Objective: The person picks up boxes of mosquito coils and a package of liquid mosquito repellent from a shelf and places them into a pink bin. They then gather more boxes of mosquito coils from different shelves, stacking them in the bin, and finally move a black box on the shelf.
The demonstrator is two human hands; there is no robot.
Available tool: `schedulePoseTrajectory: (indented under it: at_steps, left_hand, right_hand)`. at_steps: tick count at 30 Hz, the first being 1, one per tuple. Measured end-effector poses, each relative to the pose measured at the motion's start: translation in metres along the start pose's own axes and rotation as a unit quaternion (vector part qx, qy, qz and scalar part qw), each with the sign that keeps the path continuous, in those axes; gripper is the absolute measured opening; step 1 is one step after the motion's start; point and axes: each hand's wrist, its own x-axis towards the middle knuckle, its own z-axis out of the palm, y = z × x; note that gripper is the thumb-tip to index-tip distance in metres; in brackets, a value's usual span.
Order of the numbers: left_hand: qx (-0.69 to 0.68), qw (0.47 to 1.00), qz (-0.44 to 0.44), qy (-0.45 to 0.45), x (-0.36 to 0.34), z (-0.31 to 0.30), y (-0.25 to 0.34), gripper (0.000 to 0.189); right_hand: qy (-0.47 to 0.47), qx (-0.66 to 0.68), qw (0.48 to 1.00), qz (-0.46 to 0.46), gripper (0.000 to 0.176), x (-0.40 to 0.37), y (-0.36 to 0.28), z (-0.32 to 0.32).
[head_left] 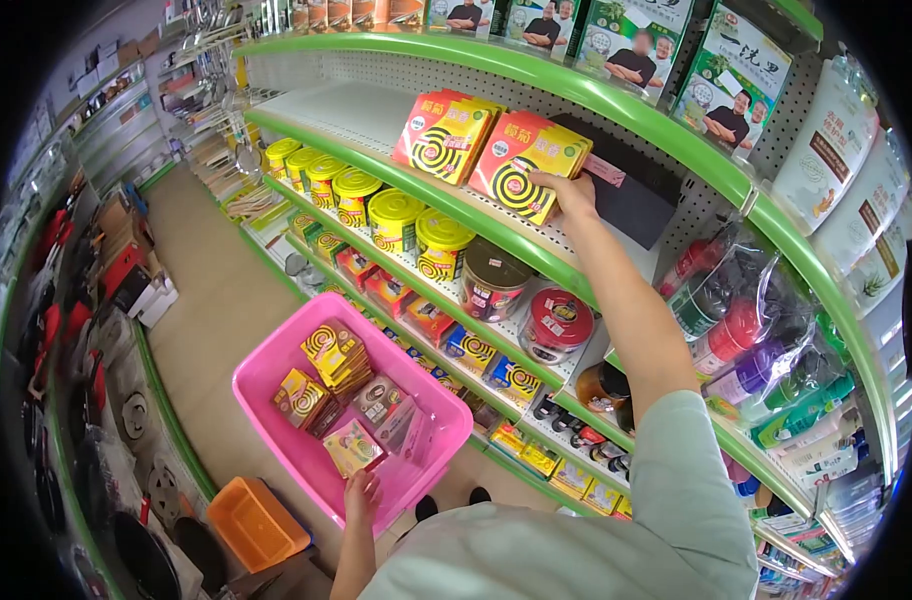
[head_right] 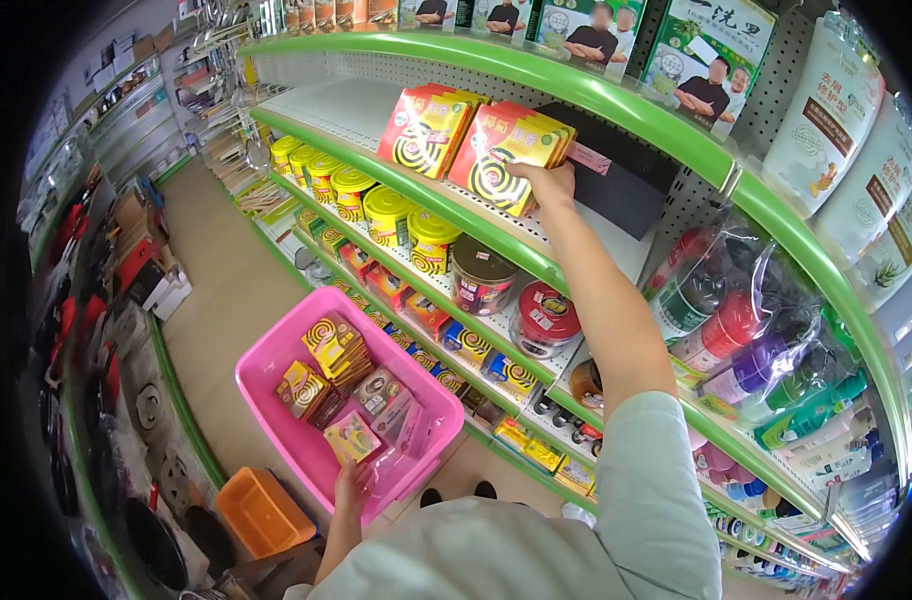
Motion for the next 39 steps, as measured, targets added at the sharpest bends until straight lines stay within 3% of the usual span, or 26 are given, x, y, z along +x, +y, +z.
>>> schedulePoseTrajectory:
  at_steps: [6,8,12,14,15,23,28,32,34,36,39]
  left_hand:
    - [0.032,0.998,0.045,0.014,-0.017,0.001,0.013,0.039]
    - [0.041,0.997,0.056,0.029,-0.016,0.000,0.013,0.040]
    - [0.035,0.997,0.062,0.018,-0.003,-0.005,0.007,0.037]
    - [0.014,0.998,0.067,-0.003,-0.003,-0.003,0.008,0.034]
    - [0.013,0.998,0.063,0.016,-0.013,0.005,0.012,0.035]
    - [0.049,0.996,0.057,0.042,-0.037,0.009,0.015,0.034]
    - [0.084,0.994,0.056,0.043,-0.057,0.023,0.016,0.034]
    - [0.123,0.989,0.078,-0.009,-0.078,0.051,0.017,0.036]
    - [0.127,0.982,0.094,-0.105,-0.093,0.072,0.025,0.043]
    - [0.026,0.968,0.096,-0.232,-0.116,0.100,0.042,0.051]
    - [-0.017,0.952,0.095,-0.290,-0.130,0.126,0.057,0.058]
  right_hand:
    - [0.010,0.050,0.998,-0.040,0.042,-0.003,0.003,-0.003]
    - [-0.024,0.073,0.995,-0.056,0.040,0.002,0.007,-0.013]
    - [0.011,0.069,0.995,0.065,0.047,-0.012,-0.010,-0.034]
    - [-0.046,0.112,0.990,0.073,0.040,-0.005,-0.009,-0.052]
    - [-0.107,0.140,0.984,0.031,0.040,-0.006,-0.011,-0.060]
    - [-0.130,0.178,0.974,0.045,0.033,-0.090,-0.032,-0.076]
    - [-0.145,0.154,0.975,0.070,0.047,-0.160,0.005,-0.078]
    - [-0.230,0.204,0.931,0.196,0.049,-0.210,0.043,-0.084]
    - [-0.186,0.145,0.940,0.247,0.045,-0.221,0.085,-0.099]
    - [-0.199,0.142,0.925,0.291,0.042,-0.254,0.083,-0.067]
    - [-0.273,0.129,0.876,0.375,0.044,-0.270,0.124,-0.067]
